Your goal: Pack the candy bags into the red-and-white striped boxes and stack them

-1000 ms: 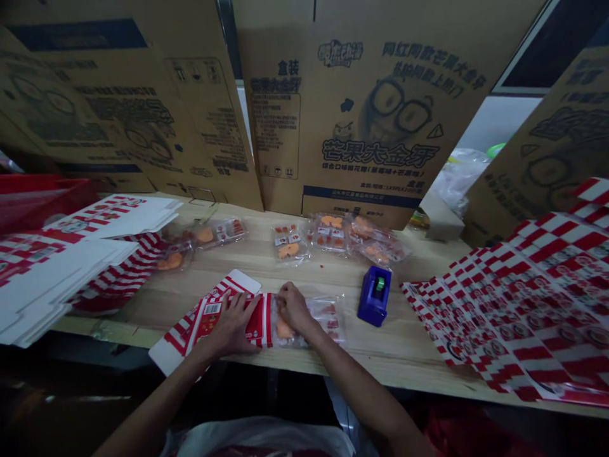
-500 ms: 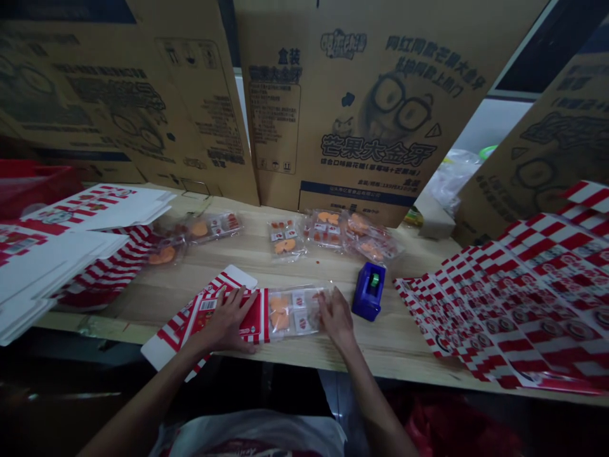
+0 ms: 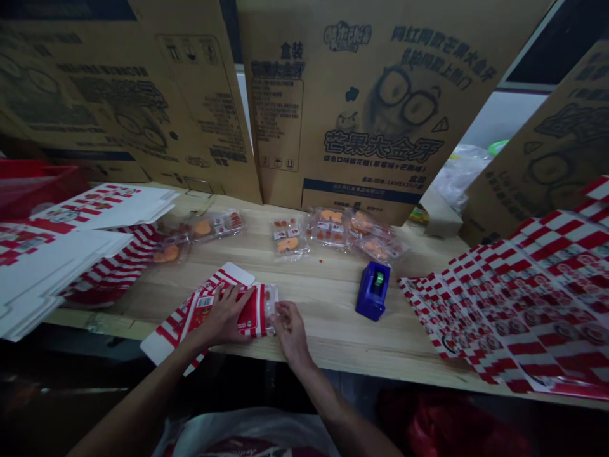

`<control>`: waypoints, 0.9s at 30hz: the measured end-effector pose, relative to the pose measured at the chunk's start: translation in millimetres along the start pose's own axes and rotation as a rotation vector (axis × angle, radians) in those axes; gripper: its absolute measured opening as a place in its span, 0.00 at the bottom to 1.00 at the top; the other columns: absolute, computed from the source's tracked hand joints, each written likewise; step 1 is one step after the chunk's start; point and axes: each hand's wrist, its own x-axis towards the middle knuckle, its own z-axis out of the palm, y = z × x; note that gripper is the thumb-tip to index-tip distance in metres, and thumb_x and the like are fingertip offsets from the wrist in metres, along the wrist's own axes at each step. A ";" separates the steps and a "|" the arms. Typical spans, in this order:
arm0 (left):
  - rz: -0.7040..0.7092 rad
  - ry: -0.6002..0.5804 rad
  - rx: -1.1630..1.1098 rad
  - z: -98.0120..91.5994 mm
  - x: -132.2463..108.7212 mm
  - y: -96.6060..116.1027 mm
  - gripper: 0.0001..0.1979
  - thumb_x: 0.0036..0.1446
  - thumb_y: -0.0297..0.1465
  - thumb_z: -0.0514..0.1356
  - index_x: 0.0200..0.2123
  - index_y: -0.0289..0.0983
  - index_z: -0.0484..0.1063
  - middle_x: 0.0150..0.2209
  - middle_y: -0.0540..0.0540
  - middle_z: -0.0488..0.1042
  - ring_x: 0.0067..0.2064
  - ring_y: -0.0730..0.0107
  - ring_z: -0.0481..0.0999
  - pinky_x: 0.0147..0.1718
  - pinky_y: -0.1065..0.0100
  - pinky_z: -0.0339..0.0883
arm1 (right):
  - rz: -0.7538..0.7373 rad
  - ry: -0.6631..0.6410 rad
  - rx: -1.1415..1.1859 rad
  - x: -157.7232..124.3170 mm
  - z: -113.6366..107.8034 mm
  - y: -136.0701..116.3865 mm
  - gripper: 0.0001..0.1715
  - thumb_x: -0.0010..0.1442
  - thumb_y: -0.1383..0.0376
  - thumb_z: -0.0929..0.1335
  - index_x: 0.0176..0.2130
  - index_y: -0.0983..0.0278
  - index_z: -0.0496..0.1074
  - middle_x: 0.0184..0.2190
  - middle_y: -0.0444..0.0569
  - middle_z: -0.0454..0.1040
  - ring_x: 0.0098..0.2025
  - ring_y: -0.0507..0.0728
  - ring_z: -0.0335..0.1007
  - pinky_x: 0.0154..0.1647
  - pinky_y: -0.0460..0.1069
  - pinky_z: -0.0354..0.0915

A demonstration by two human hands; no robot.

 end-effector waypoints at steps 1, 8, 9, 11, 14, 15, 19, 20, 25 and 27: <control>-0.035 0.040 0.009 -5.5 0.9 -0.8 0.57 0.34 0.51 0.67 0.65 0.30 0.53 0.58 0.25 0.61 0.59 0.36 0.58 0.60 0.38 0.41 | -0.040 0.077 -0.020 -3.3 -4.5 -0.1 0.19 0.52 0.55 0.72 0.41 0.61 0.68 0.43 0.52 0.74 0.44 0.59 0.72 0.45 0.54 0.69; -0.176 0.244 0.020 -53.3 0.4 26.2 0.56 0.36 0.53 0.65 0.64 0.29 0.53 0.58 0.25 0.59 0.58 0.35 0.57 0.58 0.37 0.42 | -0.341 0.230 -0.182 -3.1 -17.3 -47.6 0.14 0.57 0.60 0.69 0.42 0.61 0.67 0.47 0.52 0.71 0.51 0.59 0.67 0.51 0.54 0.64; -0.181 0.238 -0.012 -55.0 -0.9 36.0 0.56 0.36 0.53 0.65 0.64 0.29 0.53 0.58 0.26 0.59 0.58 0.35 0.58 0.58 0.37 0.43 | -0.369 0.216 -0.242 3.9 -20.4 -59.6 0.16 0.58 0.59 0.68 0.46 0.62 0.68 0.48 0.53 0.71 0.51 0.59 0.67 0.52 0.55 0.63; -0.216 0.203 -0.093 -50.5 -3.2 58.2 0.57 0.36 0.54 0.66 0.64 0.29 0.52 0.57 0.27 0.60 0.57 0.35 0.59 0.58 0.38 0.44 | -0.339 0.101 -0.334 18.4 -30.0 -78.3 0.17 0.62 0.58 0.64 0.47 0.63 0.71 0.45 0.53 0.75 0.47 0.59 0.70 0.49 0.54 0.65; -0.263 0.095 -0.183 -28.6 -5.2 88.9 0.60 0.34 0.56 0.66 0.65 0.29 0.51 0.59 0.25 0.59 0.58 0.31 0.58 0.58 0.37 0.44 | -0.218 -0.058 -0.475 31.4 -48.9 -80.8 0.18 0.63 0.56 0.63 0.44 0.62 0.76 0.42 0.52 0.78 0.42 0.60 0.74 0.43 0.52 0.67; -0.251 0.041 -0.196 -19.8 -6.2 95.7 0.61 0.32 0.56 0.66 0.65 0.29 0.51 0.61 0.24 0.56 0.60 0.29 0.56 0.58 0.36 0.43 | -0.187 -0.088 -0.524 32.3 -55.4 -74.8 0.18 0.62 0.56 0.63 0.43 0.62 0.77 0.40 0.51 0.79 0.41 0.60 0.74 0.42 0.52 0.67; -0.127 -0.161 -0.162 5.3 -19.0 95.8 0.67 0.24 0.53 0.70 0.66 0.32 0.49 0.66 0.22 0.45 0.65 0.25 0.45 0.58 0.31 0.34 | -0.118 -0.167 -0.554 28.0 -78.9 -40.1 0.15 0.58 0.61 0.65 0.38 0.61 0.79 0.36 0.50 0.81 0.37 0.61 0.76 0.41 0.54 0.69; -0.115 -0.185 -0.138 8.0 -24.6 90.1 0.68 0.23 0.53 0.71 0.66 0.33 0.49 0.67 0.22 0.43 0.66 0.25 0.43 0.57 0.30 0.31 | -0.100 -0.182 -0.526 27.3 -83.4 -33.2 0.14 0.56 0.62 0.65 0.38 0.61 0.79 0.36 0.50 0.81 0.37 0.61 0.76 0.41 0.54 0.69; -0.154 -0.098 -0.068 15.1 -54.7 59.8 0.63 0.24 0.51 0.71 0.65 0.38 0.53 0.67 0.26 0.47 0.66 0.28 0.45 0.57 0.29 0.30 | -0.004 -0.159 -0.381 33.9 -90.6 -18.3 0.20 0.48 0.68 0.67 0.41 0.64 0.79 0.35 0.50 0.81 0.36 0.63 0.76 0.40 0.57 0.70; -0.139 -0.007 -0.076 19.5 -61.5 56.2 0.60 0.28 0.49 0.70 0.65 0.38 0.53 0.66 0.27 0.49 0.65 0.31 0.49 0.58 0.32 0.35 | -0.011 -0.176 -0.394 35.8 -86.5 -16.6 0.19 0.48 0.68 0.66 0.40 0.63 0.80 0.37 0.50 0.81 0.38 0.63 0.77 0.42 0.58 0.70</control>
